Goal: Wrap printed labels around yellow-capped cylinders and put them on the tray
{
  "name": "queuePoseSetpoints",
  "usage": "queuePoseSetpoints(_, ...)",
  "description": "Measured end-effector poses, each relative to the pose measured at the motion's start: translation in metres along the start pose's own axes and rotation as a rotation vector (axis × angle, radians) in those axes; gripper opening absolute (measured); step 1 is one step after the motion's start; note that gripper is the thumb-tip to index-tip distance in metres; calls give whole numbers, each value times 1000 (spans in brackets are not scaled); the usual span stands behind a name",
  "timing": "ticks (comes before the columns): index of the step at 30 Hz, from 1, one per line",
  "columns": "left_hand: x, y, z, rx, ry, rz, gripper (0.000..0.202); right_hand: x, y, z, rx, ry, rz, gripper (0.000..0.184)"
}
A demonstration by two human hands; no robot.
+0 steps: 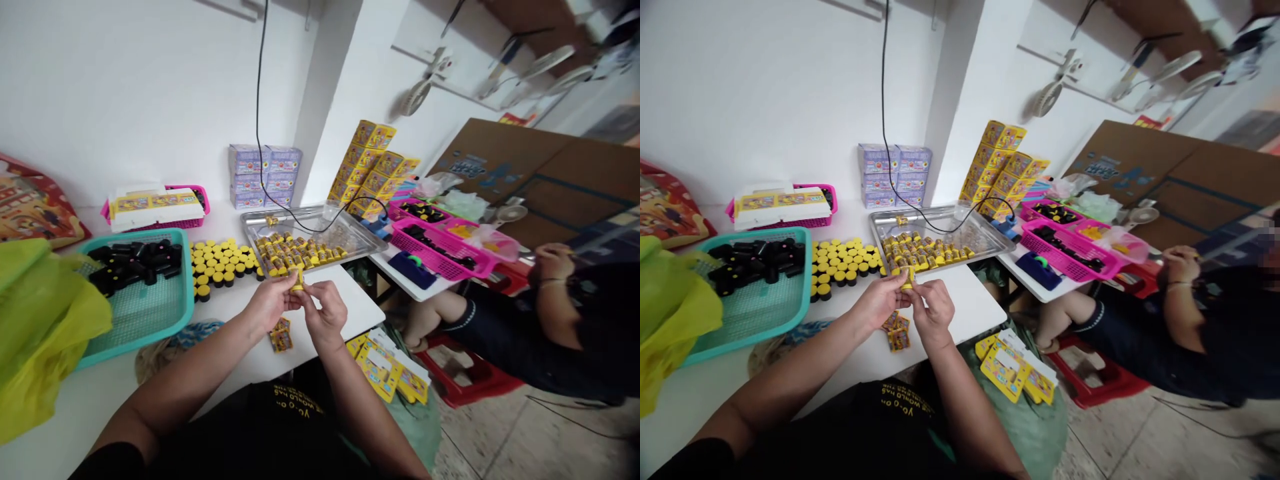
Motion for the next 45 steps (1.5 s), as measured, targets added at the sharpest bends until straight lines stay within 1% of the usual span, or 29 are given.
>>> queuePoseSetpoints(3,0,-5,6,-22,-58,-59,40,1,7,-6,-41,-2,27,18)
queuePoseSetpoints(5,0,-9,9,-33,-53,-78,34,-1,10,-8,-43,-14,32,24)
queuePoseSetpoints(7,-1,-13,9,-33,-4,-85,23,-4,14,-10,-41,-40,15,21)
queuePoseSetpoints(8,1,-16,8,-30,43,-89,16,-6,17,-10,-44,-51,16,19)
queuePoseSetpoints(9,4,-20,6,-13,77,-99,11,-8,23,-8,-70,-71,46,18)
queuePoseSetpoints(10,8,-23,4,8,88,-119,10,-9,30,-6,-112,-110,69,17)
queuePoseSetpoints(11,12,-27,4,24,85,-151,12,-9,36,-4,-151,-116,72,15)
queuePoseSetpoints(12,17,-31,5,37,48,-179,17,-9,42,-3,-194,-124,61,14)
queuePoseSetpoints(13,20,-32,5,58,54,-182,20,-10,46,-1,-230,-128,41,13)
queuePoseSetpoints(15,23,-35,5,80,82,-194,20,-11,49,-1,-261,-112,21,12)
queuePoseSetpoints(17,21,-36,6,77,112,-210,15,-13,49,-2,-247,-84,41,15)
queuePoseSetpoints(19,20,-37,4,79,141,-203,8,-14,47,-3,-214,-62,61,20)
queuePoseSetpoints(21,23,-38,0,107,185,-159,4,-14,46,-3,-186,-61,64,24)
queuePoseSetpoints(23,27,-39,-5,138,228,-117,3,-15,47,-2,-166,-59,81,27)
queuePoseSetpoints(25,30,-42,-9,155,244,-114,4,-17,51,-1,-173,-73,121,28)
queuePoseSetpoints(27,31,-44,-11,161,241,-133,4,-18,55,0,-197,-102,144,27)
queuePoseSetpoints(29,32,-47,-11,158,215,-152,3,-18,58,1,-211,-118,131,26)
queuePoseSetpoints(30,32,-48,-11,156,204,-154,3,-18,59,1,-207,-110,113,26)
queuePoseSetpoints(33,30,-51,-7,154,193,-164,9,-17,59,-1,-221,-55,39,23)
queuePoseSetpoints(35,24,-53,-2,141,191,-183,11,-19,57,-3,-244,-19,5,25)
queuePoseSetpoints(36,20,-53,2,119,161,-185,11,-21,56,-4,-233,-14,4,27)
queuePoseSetpoints(38,15,-52,8,61,134,-179,10,-26,55,-6,-157,-42,36,32)
queuePoseSetpoints(39,15,-52,9,37,126,-174,9,-27,55,-7,-120,-54,51,30)
queuePoseSetpoints(40,16,-52,8,23,122,-179,10,-28,55,-8,-118,-49,51,23)
queuePoseSetpoints(41,18,-52,7,6,93,-195,9,-28,56,-10,-96,-8,59,15)
queuePoseSetpoints(42,19,-53,5,-8,83,-218,8,-27,59,-11,-59,6,88,14)
queuePoseSetpoints(45,23,-53,-1,-36,93,-211,12,-23,63,-11,27,-20,172,26)
Point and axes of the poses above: each hand's wrist, its own x-axis towards the middle knuckle, its own z-axis out of the palm, y = z × x, the point moved 4 cm from there along x, towards the middle knuckle, and after that the axes turned 11 degrees about z, right-handed, at the moved point
